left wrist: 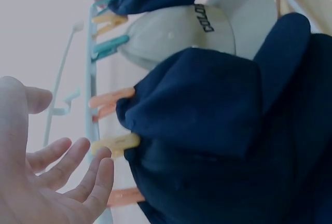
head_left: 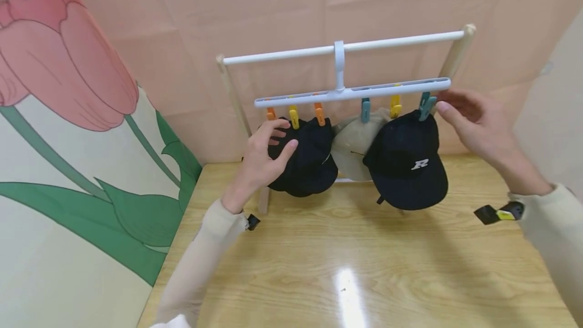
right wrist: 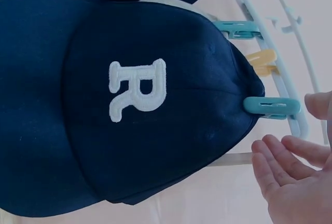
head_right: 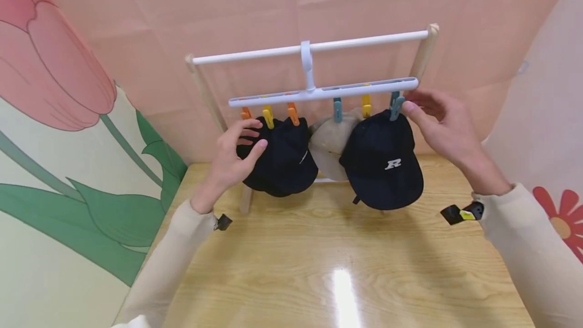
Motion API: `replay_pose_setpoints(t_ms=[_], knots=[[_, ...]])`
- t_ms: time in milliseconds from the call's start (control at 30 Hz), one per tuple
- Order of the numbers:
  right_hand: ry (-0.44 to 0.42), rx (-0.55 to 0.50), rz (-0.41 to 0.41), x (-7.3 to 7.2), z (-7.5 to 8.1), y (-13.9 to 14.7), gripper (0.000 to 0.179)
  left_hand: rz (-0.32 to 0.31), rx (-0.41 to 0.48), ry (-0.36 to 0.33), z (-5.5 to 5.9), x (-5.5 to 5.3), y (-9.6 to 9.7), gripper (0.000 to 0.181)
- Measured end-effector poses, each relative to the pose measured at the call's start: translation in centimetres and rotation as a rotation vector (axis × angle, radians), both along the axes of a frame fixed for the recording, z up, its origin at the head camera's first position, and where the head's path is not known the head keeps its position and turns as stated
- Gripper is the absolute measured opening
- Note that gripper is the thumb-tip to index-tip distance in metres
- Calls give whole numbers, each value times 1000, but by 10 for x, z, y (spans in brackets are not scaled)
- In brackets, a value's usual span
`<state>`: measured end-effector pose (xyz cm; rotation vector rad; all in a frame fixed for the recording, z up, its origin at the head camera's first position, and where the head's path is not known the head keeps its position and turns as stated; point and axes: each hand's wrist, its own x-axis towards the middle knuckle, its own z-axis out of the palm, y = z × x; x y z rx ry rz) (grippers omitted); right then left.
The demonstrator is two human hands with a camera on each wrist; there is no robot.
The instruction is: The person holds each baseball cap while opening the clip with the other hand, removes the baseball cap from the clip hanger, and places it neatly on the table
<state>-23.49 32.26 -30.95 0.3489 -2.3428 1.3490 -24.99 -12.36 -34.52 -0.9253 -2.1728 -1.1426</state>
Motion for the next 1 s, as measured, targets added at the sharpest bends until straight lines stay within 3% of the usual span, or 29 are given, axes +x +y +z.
replay_pose_setpoints(t_ms=[467,733,1000], knots=[[-62,-22,-40,-5,3,-5,40,-74,1,-47,2,-1,37,45],[-60,-19,-47,-7,2,-7,39,-101,6,-35,5,-3,51,46],[-8,-33,26,-11,1,-10,34,-125,43,-39,1,-5,59,44]])
